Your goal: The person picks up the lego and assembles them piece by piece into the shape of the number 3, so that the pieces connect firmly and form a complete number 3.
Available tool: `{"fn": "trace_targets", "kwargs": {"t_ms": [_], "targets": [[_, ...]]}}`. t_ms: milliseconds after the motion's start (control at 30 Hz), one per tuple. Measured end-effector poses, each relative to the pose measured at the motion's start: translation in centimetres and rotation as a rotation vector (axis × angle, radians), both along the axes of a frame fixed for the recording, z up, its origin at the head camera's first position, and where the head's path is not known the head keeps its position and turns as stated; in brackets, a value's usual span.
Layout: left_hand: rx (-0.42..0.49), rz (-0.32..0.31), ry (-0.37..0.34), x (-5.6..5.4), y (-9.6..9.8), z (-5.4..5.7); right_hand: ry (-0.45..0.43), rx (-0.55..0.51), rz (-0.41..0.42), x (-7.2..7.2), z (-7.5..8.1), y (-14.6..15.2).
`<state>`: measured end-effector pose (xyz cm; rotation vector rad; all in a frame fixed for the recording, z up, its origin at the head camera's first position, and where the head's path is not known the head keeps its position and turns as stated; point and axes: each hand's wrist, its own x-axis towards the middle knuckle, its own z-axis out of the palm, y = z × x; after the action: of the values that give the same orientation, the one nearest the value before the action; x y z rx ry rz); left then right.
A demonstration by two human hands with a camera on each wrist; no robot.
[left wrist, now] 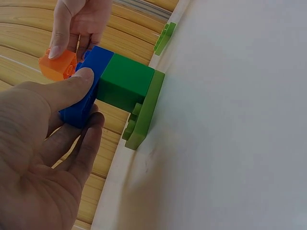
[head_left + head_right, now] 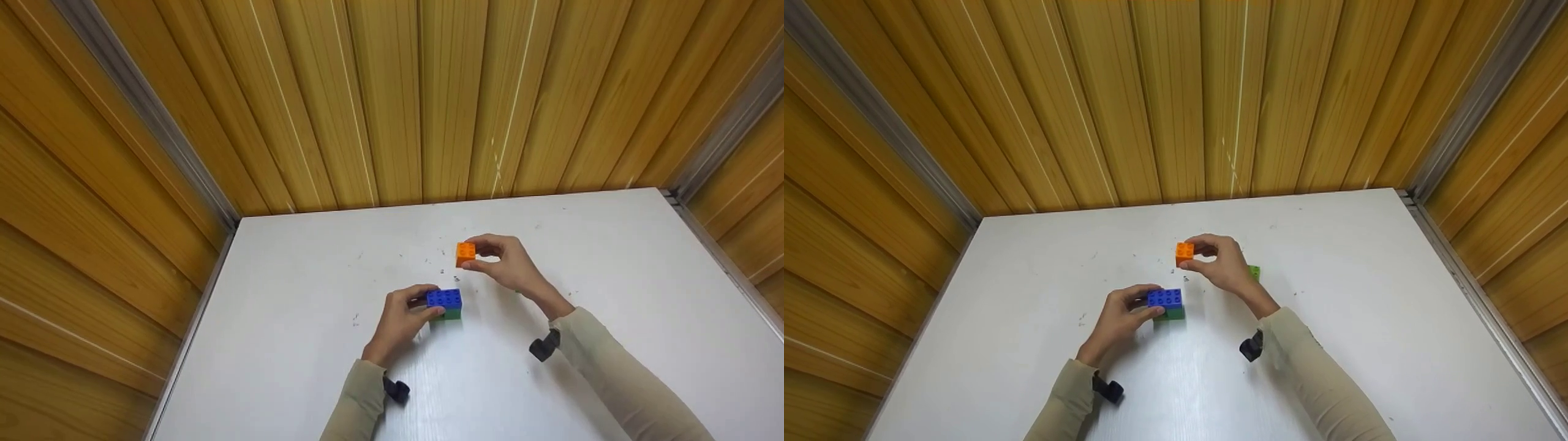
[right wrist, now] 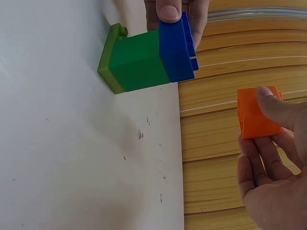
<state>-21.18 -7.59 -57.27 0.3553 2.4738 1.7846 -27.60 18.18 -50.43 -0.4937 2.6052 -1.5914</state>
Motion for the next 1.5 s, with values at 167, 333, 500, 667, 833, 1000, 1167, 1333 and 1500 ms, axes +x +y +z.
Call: {"fn": "trace_targets", "kwargs": {"t_ms": [167,333,500,667,833,1000,1167,1333,1500], "targets": [[-0.004,0.000,-0.007,-0.1,0.0,0.0,-0.010,0.018,0.005,0.4,0.2,-0.3],[-0.004,-0.001,-0.002,-0.1,-0.1,0.1,-0.003,0.005,0.026,0.6,0.3,-0.5],[-0.005,-0.006,0.002,-0.1,0.0,0.1,0.017,0.004,0.036,1.1,0.3,-0.7],[0.011,-0.006,0.005,-0.1,0.0,0.0,0.036,-0.031,0.069,1.5,0.3,-0.9],[0.017,-0.013,0.021,-0.2,0.0,-0.1,0.040,-0.040,0.081,1.9,0.0,-1.0],[0.015,-0.011,0.020,-0.2,0.0,-0.1,0.040,-0.031,0.085,2.1,-0.4,-1.1],[0.032,-0.009,0.011,-0.2,0.0,-0.1,0.044,-0.028,0.092,2.2,-0.8,-1.1],[0.037,-0.012,0.019,-0.2,0.0,-0.1,0.048,-0.024,0.095,2.3,-0.9,-1.1],[0.033,-0.016,0.022,-0.2,0.0,-0.1,0.045,-0.034,0.106,2.6,-0.8,-1.2]]}}
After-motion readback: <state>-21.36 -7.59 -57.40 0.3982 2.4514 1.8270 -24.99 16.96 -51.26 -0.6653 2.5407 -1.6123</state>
